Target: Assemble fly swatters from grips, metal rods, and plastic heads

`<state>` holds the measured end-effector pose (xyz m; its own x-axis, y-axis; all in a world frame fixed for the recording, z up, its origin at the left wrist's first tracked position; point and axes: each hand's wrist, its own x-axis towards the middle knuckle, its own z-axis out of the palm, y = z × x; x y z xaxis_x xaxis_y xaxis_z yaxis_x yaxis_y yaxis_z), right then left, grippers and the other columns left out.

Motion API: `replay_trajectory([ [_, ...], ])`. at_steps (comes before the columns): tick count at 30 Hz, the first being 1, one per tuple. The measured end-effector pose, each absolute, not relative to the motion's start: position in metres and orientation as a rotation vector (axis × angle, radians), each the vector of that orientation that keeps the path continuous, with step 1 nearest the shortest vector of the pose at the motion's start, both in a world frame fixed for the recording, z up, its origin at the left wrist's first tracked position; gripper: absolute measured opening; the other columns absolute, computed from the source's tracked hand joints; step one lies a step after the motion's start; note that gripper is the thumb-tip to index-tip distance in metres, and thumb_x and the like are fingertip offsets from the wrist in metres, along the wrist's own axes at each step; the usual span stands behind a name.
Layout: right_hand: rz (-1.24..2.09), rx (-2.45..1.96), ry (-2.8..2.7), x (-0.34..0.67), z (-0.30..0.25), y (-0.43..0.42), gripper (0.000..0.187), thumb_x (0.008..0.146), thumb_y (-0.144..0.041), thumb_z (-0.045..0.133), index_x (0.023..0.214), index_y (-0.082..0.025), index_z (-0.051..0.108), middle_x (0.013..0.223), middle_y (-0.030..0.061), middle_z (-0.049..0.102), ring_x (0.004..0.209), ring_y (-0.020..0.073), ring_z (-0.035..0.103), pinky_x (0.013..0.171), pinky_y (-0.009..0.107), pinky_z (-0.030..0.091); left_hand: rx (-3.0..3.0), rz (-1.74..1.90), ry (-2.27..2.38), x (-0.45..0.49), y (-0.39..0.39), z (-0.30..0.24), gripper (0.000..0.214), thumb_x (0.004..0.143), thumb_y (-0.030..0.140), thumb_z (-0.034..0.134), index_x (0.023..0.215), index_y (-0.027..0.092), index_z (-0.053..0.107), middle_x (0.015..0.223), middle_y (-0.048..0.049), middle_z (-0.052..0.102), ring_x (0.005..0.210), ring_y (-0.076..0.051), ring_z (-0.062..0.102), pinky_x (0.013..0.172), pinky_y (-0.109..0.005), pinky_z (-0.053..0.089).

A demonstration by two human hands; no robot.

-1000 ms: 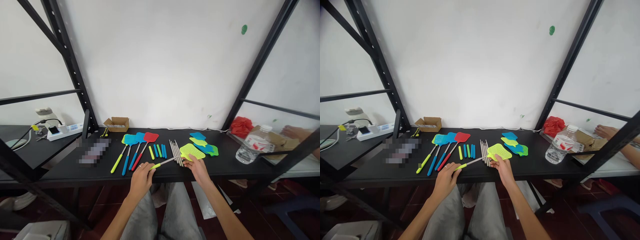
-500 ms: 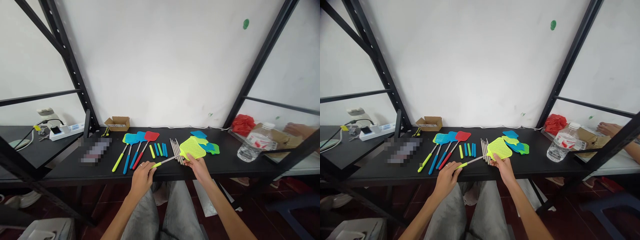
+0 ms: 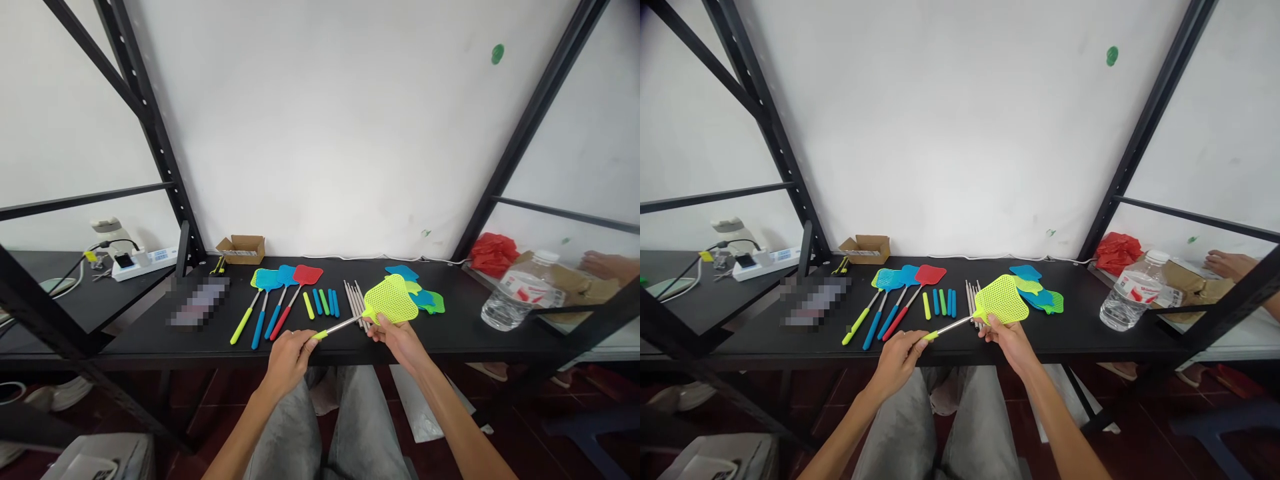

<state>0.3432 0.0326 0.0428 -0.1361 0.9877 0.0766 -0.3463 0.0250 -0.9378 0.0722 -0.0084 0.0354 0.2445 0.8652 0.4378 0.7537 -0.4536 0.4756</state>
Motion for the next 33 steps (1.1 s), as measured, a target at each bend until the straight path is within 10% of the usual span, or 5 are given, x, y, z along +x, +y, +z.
replay_trajectory([
  [14, 1.277, -0.981, -1.340, 0.330, 0.043, 0.028, 0.053, 0.078, -0.058, 0.068, 0.110, -0.017, 0.072, 0.091, 0.0125, 0.073, 0.070, 0.0190, 0.060, 0.058, 0.028, 0.045, 1.891, 1.333, 1.887, 0.006, 0.003, 0.062, 0.039, 0.097, 0.028, 0.034, 0.130, 0.021, 0.053, 0.084, -0.0030, 0.067, 0.069, -0.017, 0.062, 0.066, -0.026, 0.045],
  [33, 1.213, -1.007, -1.410, 0.329, 0.041, 0.028, 0.044, 0.085, -0.054, 0.062, 0.104, -0.016, 0.072, 0.086, 0.0110, 0.072, 0.068, 0.0170, 0.056, 0.058, 0.028, 0.043, 1.903, 0.780, 2.607, -0.042, 0.009, 0.046, 0.039, 0.094, 0.021, 0.037, 0.122, 0.017, 0.064, 0.111, -0.0116, 0.066, 0.091, -0.029, 0.062, 0.070, -0.034, 0.042],
])
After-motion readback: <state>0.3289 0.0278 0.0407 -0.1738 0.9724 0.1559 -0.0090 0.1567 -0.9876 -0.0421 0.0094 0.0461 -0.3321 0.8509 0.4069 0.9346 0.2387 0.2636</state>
